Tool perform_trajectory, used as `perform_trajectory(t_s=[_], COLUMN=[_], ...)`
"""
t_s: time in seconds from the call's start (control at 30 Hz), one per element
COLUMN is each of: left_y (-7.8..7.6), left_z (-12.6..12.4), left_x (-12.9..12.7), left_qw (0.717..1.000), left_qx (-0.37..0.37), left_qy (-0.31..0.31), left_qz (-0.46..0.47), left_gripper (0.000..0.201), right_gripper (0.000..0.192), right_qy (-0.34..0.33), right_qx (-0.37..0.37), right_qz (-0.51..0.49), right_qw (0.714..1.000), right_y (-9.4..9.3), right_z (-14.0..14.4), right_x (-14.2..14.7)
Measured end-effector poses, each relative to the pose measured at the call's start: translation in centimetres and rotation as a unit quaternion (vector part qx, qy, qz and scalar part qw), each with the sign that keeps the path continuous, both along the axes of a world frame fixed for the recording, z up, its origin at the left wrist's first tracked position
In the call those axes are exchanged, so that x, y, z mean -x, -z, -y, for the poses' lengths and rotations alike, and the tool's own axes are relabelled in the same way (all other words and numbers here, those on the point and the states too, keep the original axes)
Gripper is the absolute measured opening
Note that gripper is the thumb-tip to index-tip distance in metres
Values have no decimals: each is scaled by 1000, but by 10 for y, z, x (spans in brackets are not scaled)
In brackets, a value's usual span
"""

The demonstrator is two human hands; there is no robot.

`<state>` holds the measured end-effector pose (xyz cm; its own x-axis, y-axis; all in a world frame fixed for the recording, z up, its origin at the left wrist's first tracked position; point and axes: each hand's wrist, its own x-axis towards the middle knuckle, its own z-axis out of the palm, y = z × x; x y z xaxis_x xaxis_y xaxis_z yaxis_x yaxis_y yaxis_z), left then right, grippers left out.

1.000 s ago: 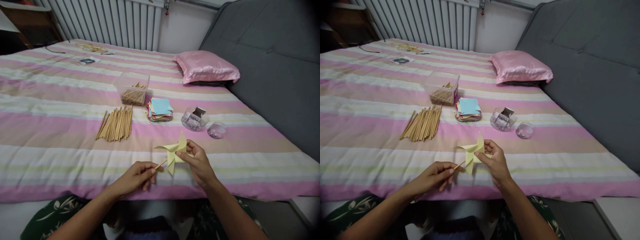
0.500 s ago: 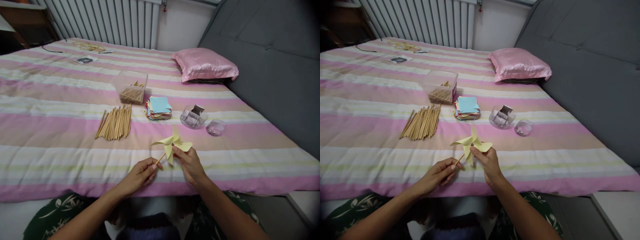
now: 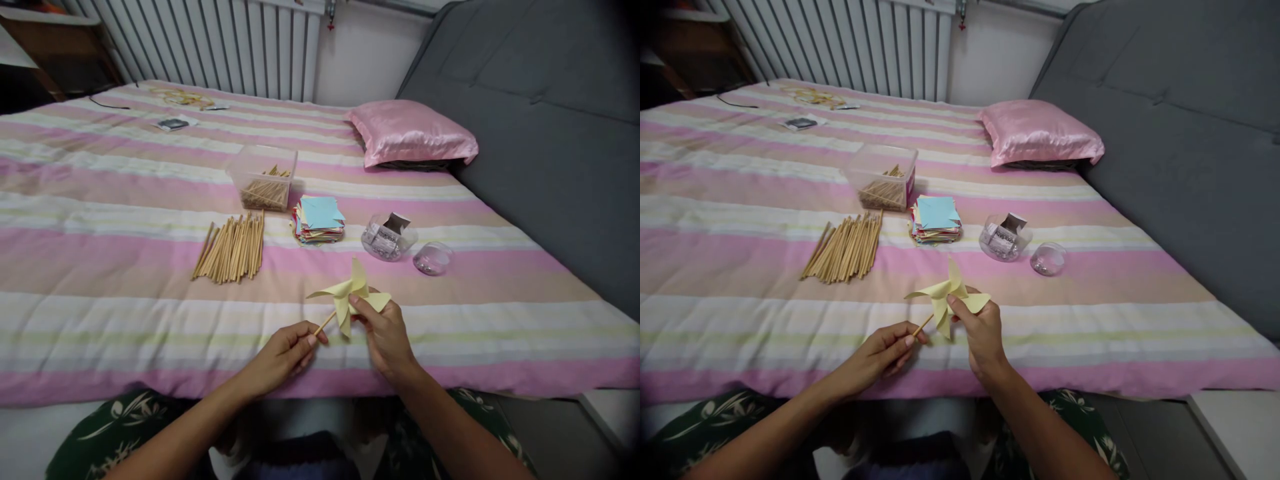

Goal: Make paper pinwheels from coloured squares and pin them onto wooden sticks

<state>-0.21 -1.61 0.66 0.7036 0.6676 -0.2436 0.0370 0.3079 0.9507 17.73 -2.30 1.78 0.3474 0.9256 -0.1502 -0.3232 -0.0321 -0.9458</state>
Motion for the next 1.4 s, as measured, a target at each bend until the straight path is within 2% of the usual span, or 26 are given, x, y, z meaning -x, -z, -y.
perform_trajectory(t_s=[0.43, 0.63, 0.87, 0.93, 1.03, 1.13, 1.4], left_y=[7, 5, -4, -8, -11, -11, -9], left_z=[-1, -1, -2, -3, -4, -4, -3], left_x=[2, 1, 1, 1, 1, 0, 0], left_qw=[1000, 1000, 997, 995, 993, 992, 993], left_qx=[12, 17, 5, 2, 1, 4, 18], left_qy=[10, 7, -62, -87, -112, -119, -108], left_qz=[11, 14, 39, 44, 46, 47, 53], left_gripper=[31, 32, 29, 28, 27, 26, 27], right_gripper=[22, 23, 31, 33, 30, 29, 23], right_qy=[10, 7, -76, -90, -148, -193, -141], right_qx=[22, 23, -21, 7, 61, 80, 76], right_qz=[12, 4, -16, -14, -42, -81, -104], right_qw=[1000, 1000, 997, 996, 986, 975, 982], right_y=[-1, 1, -10, -10, -8, -7, -11], right_z=[1, 0, 5, 6, 8, 7, 4], right_x=[-3, -1, 0, 1, 6, 12, 10])
